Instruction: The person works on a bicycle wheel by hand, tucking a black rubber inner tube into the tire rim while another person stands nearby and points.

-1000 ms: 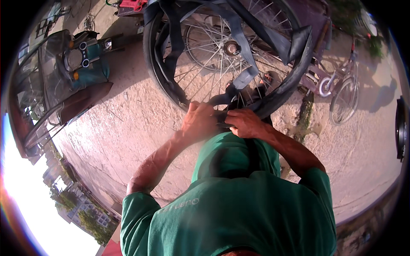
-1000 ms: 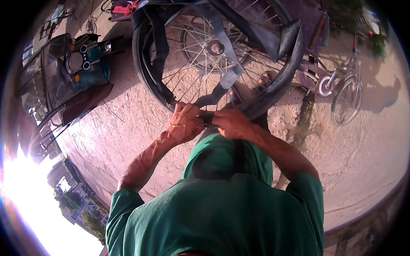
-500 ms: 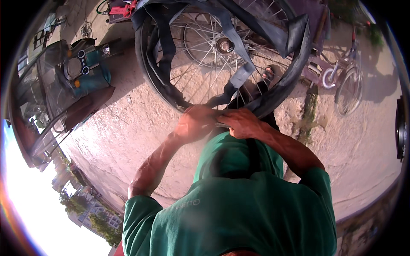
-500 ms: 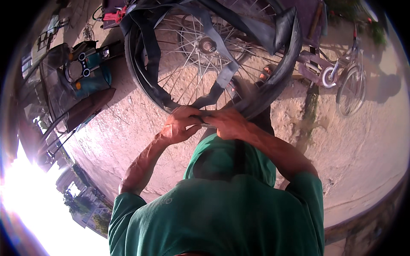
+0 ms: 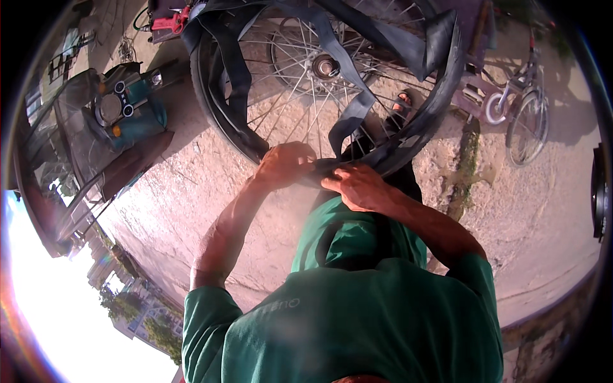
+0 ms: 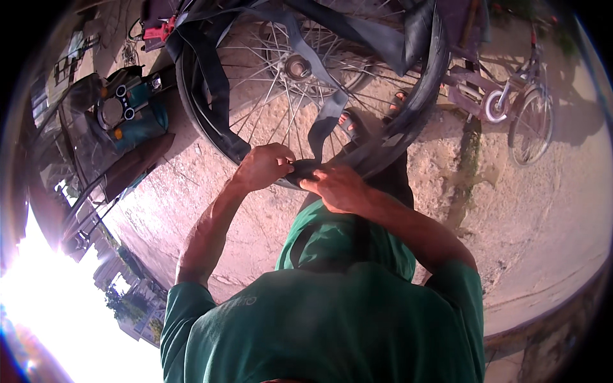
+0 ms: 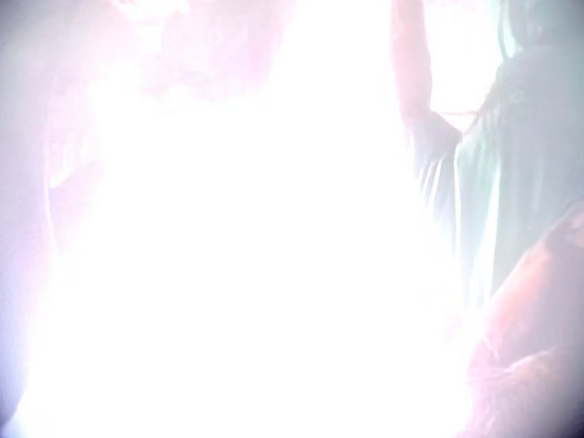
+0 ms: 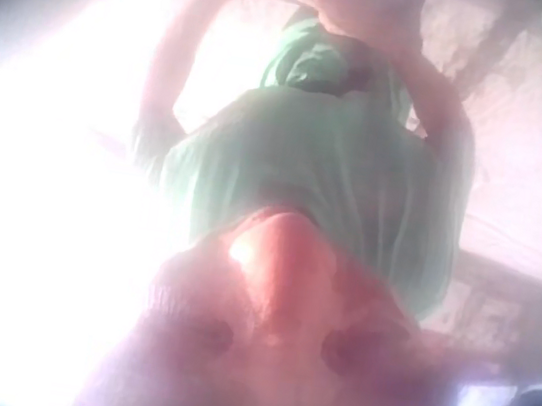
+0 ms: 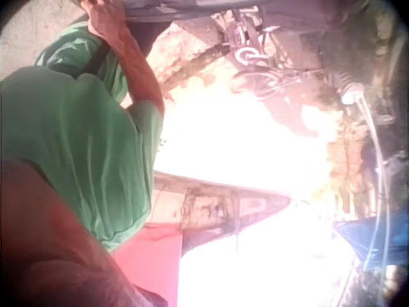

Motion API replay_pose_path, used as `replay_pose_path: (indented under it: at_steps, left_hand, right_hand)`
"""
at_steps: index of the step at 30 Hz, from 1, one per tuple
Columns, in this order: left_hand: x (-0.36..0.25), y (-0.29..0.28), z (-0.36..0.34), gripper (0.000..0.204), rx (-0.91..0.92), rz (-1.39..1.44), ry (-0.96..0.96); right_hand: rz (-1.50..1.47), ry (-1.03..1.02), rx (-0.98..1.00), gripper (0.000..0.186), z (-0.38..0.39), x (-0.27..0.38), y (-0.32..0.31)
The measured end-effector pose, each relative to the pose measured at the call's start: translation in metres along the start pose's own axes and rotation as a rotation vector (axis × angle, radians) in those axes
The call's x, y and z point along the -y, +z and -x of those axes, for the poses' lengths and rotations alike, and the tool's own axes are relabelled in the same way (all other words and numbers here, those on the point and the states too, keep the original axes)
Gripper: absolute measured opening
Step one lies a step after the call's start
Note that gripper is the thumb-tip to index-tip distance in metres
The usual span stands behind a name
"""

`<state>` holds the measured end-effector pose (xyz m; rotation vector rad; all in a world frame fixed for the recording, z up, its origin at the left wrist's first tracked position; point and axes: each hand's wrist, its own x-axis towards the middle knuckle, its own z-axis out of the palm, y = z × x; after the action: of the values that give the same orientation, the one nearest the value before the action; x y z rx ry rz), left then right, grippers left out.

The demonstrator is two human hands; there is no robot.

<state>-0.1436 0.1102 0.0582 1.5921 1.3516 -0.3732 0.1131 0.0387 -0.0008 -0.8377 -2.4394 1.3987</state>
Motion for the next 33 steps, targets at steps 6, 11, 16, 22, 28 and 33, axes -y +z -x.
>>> replay_pose_path:
  at_steps: [6, 11, 16, 22, 28, 33]
  left_hand:
    - [0.001, 0.017, -0.001, 0.019, 0.065, 0.116, 0.005]
    - [-0.007, 0.029, -0.006, 0.02, 0.1, 0.06, -0.003]
    - [-0.018, 0.033, 0.003, 0.025, 0.164, -0.109, 0.057]
    - [-0.026, 0.05, 0.015, 0.038, 0.081, 0.037, 0.139]
    - [-0.013, 0.075, 0.011, 0.049, 0.105, -0.084, 0.196]
    - [-0.022, 0.072, 0.016, 0.049, 0.118, -0.118, 0.128]
  right_hand:
    - [-0.004, 0.024, -0.013, 0.04, 0.0, 0.0, 0.0]
    - [-0.027, 0.025, -0.159, 0.026, 0.008, -0.007, 0.016]
    - [0.019, 0.112, -0.195, 0.021, 0.012, -0.009, 0.012]
    - [0.023, 0.097, -0.286, 0.022, 0.021, -0.008, 0.004]
    - [0.083, 0.16, -0.086, 0.027, 0.029, -0.02, -0.016]
    - [0.166, 0.089, 0.015, 0.034, 0.046, -0.05, -0.048]
